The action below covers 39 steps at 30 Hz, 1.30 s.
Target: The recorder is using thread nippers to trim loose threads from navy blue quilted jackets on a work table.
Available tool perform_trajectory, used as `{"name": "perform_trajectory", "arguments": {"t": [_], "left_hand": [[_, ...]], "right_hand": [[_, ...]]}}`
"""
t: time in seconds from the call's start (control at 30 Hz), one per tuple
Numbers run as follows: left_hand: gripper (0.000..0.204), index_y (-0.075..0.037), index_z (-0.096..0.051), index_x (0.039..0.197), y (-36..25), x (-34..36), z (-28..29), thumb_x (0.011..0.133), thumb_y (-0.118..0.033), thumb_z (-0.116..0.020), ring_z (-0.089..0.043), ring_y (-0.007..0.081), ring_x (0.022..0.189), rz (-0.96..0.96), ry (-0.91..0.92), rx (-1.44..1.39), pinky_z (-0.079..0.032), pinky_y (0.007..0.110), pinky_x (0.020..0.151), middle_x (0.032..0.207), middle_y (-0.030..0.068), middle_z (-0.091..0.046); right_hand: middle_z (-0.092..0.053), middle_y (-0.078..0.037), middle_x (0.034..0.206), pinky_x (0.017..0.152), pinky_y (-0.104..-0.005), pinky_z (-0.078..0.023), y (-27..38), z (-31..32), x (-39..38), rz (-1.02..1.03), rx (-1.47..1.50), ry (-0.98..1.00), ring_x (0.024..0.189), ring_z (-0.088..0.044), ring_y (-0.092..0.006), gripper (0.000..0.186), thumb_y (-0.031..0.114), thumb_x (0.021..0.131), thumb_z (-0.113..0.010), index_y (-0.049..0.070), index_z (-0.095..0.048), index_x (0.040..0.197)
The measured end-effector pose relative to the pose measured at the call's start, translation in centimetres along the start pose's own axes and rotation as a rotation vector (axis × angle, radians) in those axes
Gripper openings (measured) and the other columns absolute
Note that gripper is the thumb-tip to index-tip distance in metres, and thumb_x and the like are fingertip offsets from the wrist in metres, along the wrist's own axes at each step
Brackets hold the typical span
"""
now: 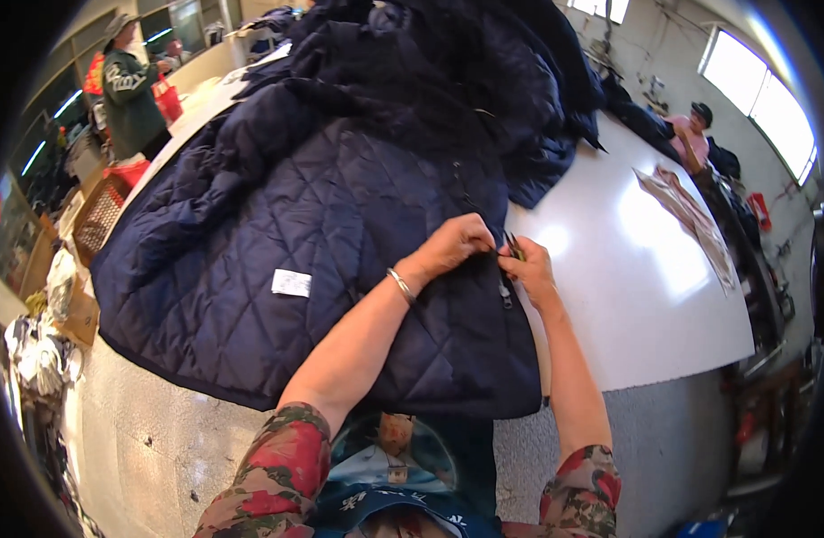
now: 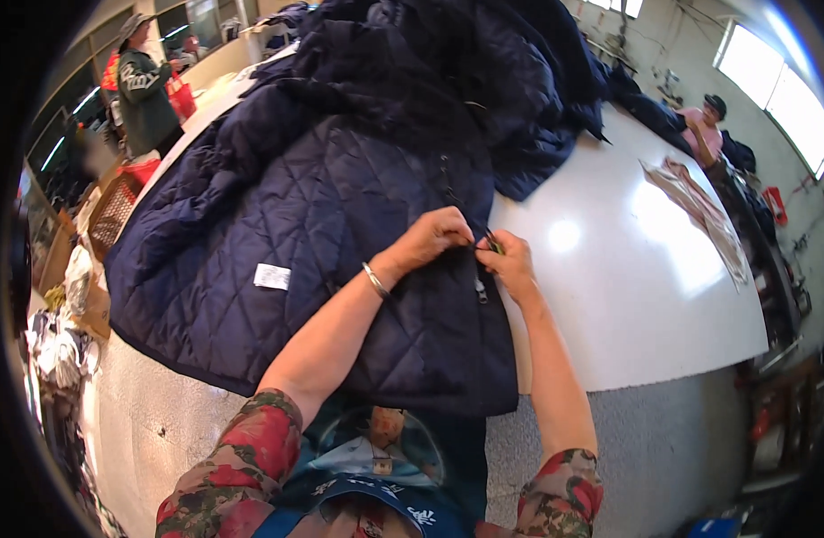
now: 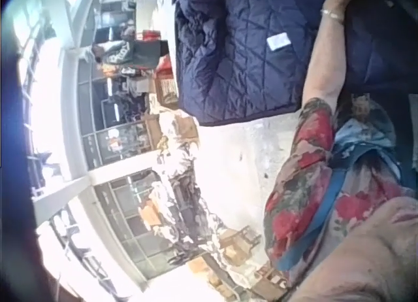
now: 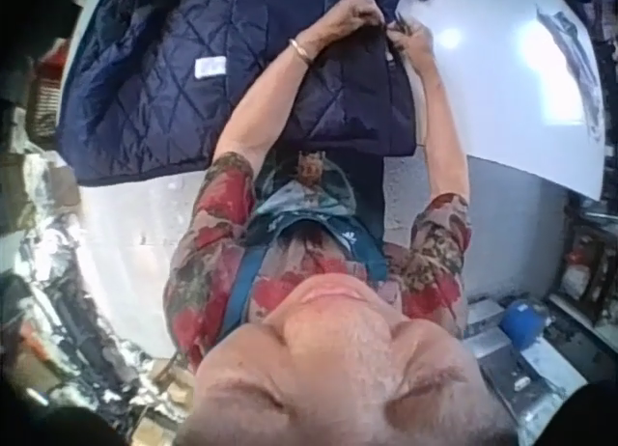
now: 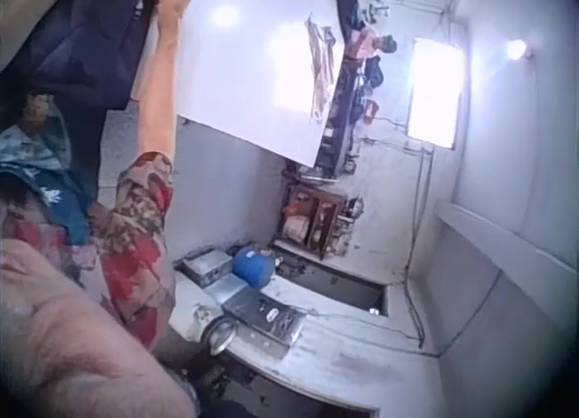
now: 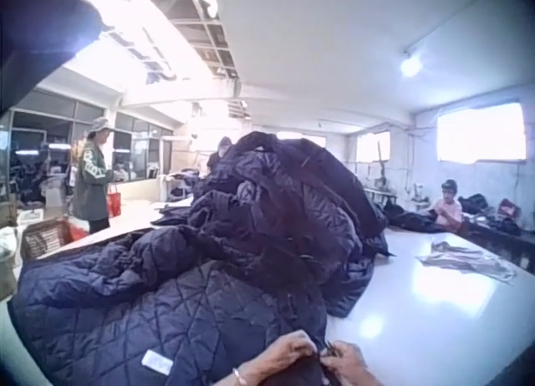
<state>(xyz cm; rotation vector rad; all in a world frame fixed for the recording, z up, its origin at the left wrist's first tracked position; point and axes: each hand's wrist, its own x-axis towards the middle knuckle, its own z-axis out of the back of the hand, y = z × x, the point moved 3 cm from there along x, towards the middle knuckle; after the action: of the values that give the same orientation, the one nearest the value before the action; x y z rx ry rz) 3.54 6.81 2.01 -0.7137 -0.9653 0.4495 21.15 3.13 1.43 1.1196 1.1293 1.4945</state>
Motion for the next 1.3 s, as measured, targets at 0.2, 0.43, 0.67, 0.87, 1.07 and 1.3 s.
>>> {"name": "perform_trajectory", "arguments": {"t": [0.2, 0.43, 0.67, 0.87, 1.07, 1.3], "left_hand": [[0.012, -0.002, -0.066, 0.086, -1.1, -0.4, -0.9, 0.078, 0.007, -0.064, -0.058, 0.015, 0.08, 0.091, 0.026, -0.034, -0.047, 0.024, 0.072, 0.085, 0.0038, -0.055], [0.011, -0.001, -0.066, 0.086, -1.6, -0.8, -0.8, 0.078, 0.006, -0.065, -0.058, 0.0158, 0.08, 0.115, 0.004, 0.023, -0.046, 0.025, 0.073, 0.085, 0.0049, -0.055], [0.014, -0.001, -0.066, 0.086, -1.5, -0.4, -0.1, 0.078, 0.01, -0.062, -0.057, 0.0119, 0.079, 0.123, -0.083, -0.102, -0.046, 0.023, 0.072, 0.085, 0.0027, -0.054], [0.016, 0.0, -0.067, 0.086, -1.2, -0.5, 1.2, 0.08, 0.012, -0.058, -0.057, 0.0106, 0.074, 0.179, -0.118, -0.294, -0.046, 0.022, 0.069, 0.086, 0.0024, -0.054], [0.013, 0.001, -0.067, 0.085, -2.0, -0.5, 1.8, 0.078, 0.01, -0.061, -0.058, 0.0112, 0.073, 0.12, -0.138, -0.262, -0.047, 0.023, 0.068, 0.084, 0.0034, -0.056], [0.012, -0.001, -0.066, 0.084, -2.5, -0.5, 1.9, 0.079, 0.009, -0.062, -0.057, 0.0109, 0.082, 0.183, -0.106, -0.283, -0.046, 0.023, 0.077, 0.088, 0.0019, -0.055]], "right_hand": [[-0.058, 0.004, 0.068, 0.049, -0.0175, -0.038, -0.6, 0.6, -1.3, -0.076, 0.048, -0.066, 0.052, -0.049, -0.0036, 0.009, 0.011, 0.081, -0.07, 0.007, -0.063, 0.085], [-0.061, 0.003, 0.069, 0.045, -0.0177, -0.035, 0.3, -0.3, -2.5, -0.083, 0.078, -0.188, 0.048, -0.045, -0.003, 0.009, 0.009, 0.081, -0.068, 0.005, -0.064, 0.087], [-0.059, 0.003, 0.07, 0.046, -0.0175, -0.034, 0.3, -0.5, -1.5, -0.031, 0.083, -0.111, 0.049, -0.045, -0.0033, 0.013, 0.006, 0.079, -0.069, 0.006, -0.064, 0.091], [-0.057, 0.003, 0.068, 0.048, -0.0184, -0.035, 2.4, -1.3, -0.6, 0.02, 0.121, -0.03, 0.053, -0.047, -0.0039, 0.011, 0.011, 0.082, -0.069, 0.006, -0.062, 0.089], [-0.057, 0.002, 0.069, 0.048, -0.0192, -0.036, 3.5, -1.2, -0.2, 0.027, 0.097, 0.096, 0.051, -0.047, -0.0047, 0.011, 0.012, 0.084, -0.068, 0.006, -0.061, 0.09], [-0.065, -0.006, 0.079, 0.047, -0.0225, -0.04, 2.0, 0.2, 0.6, -0.056, 0.186, -0.077, 0.051, -0.047, -0.0059, 0.025, 0.02, 0.08, -0.073, 0.001, -0.062, 0.092]]}}
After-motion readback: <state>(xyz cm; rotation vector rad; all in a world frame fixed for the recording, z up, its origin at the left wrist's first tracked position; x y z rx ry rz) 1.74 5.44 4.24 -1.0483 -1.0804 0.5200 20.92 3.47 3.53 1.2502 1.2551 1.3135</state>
